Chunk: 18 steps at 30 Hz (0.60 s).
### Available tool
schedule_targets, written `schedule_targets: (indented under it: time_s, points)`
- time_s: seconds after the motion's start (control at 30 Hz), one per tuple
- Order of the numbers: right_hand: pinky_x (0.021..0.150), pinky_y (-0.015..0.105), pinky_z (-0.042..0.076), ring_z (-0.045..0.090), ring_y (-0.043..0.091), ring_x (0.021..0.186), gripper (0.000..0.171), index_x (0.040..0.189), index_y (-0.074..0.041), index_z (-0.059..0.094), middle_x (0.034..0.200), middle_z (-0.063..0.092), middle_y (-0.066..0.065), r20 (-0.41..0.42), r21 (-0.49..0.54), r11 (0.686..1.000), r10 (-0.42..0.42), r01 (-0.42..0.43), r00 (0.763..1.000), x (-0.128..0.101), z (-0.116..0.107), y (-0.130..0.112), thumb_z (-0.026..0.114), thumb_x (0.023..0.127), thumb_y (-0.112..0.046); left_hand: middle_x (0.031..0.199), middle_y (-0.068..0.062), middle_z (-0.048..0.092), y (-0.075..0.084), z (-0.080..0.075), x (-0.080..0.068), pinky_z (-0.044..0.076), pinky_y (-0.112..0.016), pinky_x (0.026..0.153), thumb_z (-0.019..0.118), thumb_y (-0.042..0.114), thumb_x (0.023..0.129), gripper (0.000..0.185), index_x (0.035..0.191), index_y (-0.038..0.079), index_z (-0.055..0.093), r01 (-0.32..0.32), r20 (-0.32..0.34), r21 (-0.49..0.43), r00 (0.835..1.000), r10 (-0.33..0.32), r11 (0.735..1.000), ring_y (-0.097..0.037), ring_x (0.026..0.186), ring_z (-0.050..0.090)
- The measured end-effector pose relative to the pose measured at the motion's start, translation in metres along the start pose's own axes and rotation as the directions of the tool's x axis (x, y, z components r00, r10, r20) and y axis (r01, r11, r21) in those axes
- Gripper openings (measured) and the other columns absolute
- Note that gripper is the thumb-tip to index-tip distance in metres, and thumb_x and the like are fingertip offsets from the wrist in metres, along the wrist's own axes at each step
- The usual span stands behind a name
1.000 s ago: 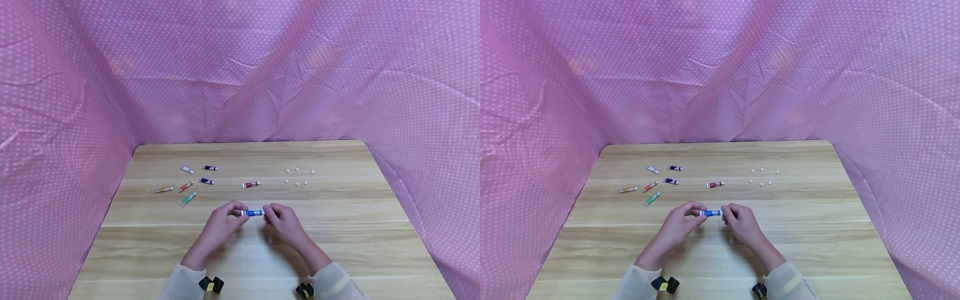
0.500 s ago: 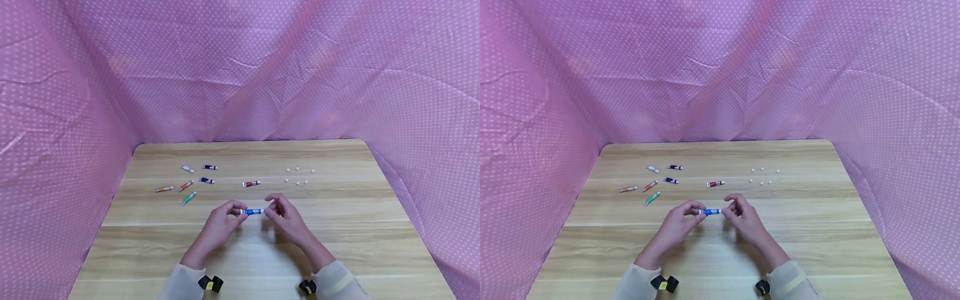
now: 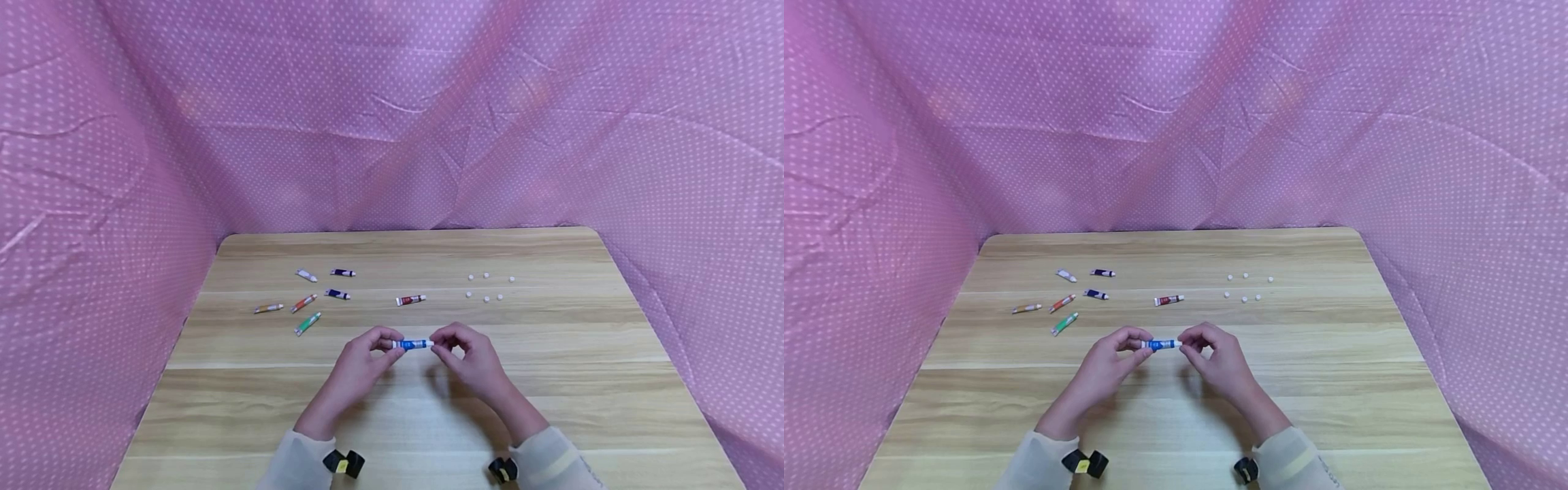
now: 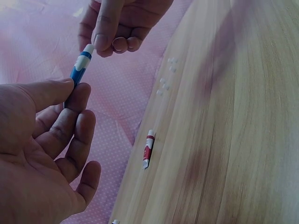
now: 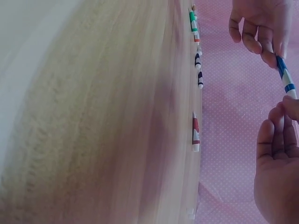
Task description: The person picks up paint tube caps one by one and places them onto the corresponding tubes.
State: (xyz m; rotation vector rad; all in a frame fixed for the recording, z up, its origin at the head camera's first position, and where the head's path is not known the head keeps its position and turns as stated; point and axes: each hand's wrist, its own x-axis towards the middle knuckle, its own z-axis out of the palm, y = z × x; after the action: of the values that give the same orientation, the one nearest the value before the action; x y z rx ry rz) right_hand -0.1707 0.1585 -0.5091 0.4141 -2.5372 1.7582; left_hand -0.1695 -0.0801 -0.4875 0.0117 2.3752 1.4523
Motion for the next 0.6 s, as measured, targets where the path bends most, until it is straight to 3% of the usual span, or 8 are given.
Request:
schedule_targets:
  time_s: [0.3, 0.43, 0.6]
  points:
    - [0.076, 0.025, 0.056, 0.064, 0.005, 0.083, 0.006, 0.104, -0.010, 0.080, 0.094, 0.078, 0.008, 0.000, 0.031, 0.995, 0.098, -0.098, 0.995, -0.0010, 0.0017, 0.0032, 0.080, 0.098, -0.009, 0.112, 0.006, 0.077, 0.0028, -0.0009, -0.0022, 0.055, -0.038, 0.093, 0.075, 0.033, 0.104, 0.019, 0.123, 0.030, 0.074, 0.022, -0.011, -0.007, 1.000, -0.022, 1.000, -0.021, 0.107, 0.068]
    - [0.074, 0.025, 0.056, 0.063, 0.008, 0.082, 0.008, 0.105, -0.005, 0.076, 0.095, 0.076, 0.012, 0.051, 0.097, 0.980, 0.169, -0.173, 0.984, -0.0030, 0.0023, 0.0025, 0.074, 0.103, -0.012, 0.113, 0.007, 0.077, 0.0031, -0.0001, -0.0023, 0.053, -0.037, 0.092, 0.076, 0.034, 0.103, 0.023, 0.125, 0.028, 0.075, 0.025, -0.023, -0.005, 0.999, -0.026, 1.000, -0.019, 0.108, 0.067]
    - [0.082, 0.027, 0.060, 0.067, 0.015, 0.086, 0.019, 0.107, 0.003, 0.068, 0.092, 0.070, 0.007, 0.132, 0.152, 0.961, 0.213, -0.232, 0.968, -0.0038, 0.0035, 0.0025, 0.063, 0.110, -0.015, 0.111, 0.008, 0.076, 0.0033, 0.0016, -0.0016, 0.050, -0.035, 0.089, 0.078, 0.034, 0.102, 0.023, 0.124, 0.028, 0.076, 0.017, -0.033, 0.003, 0.999, -0.017, 1.000, -0.019, 0.107, 0.065]
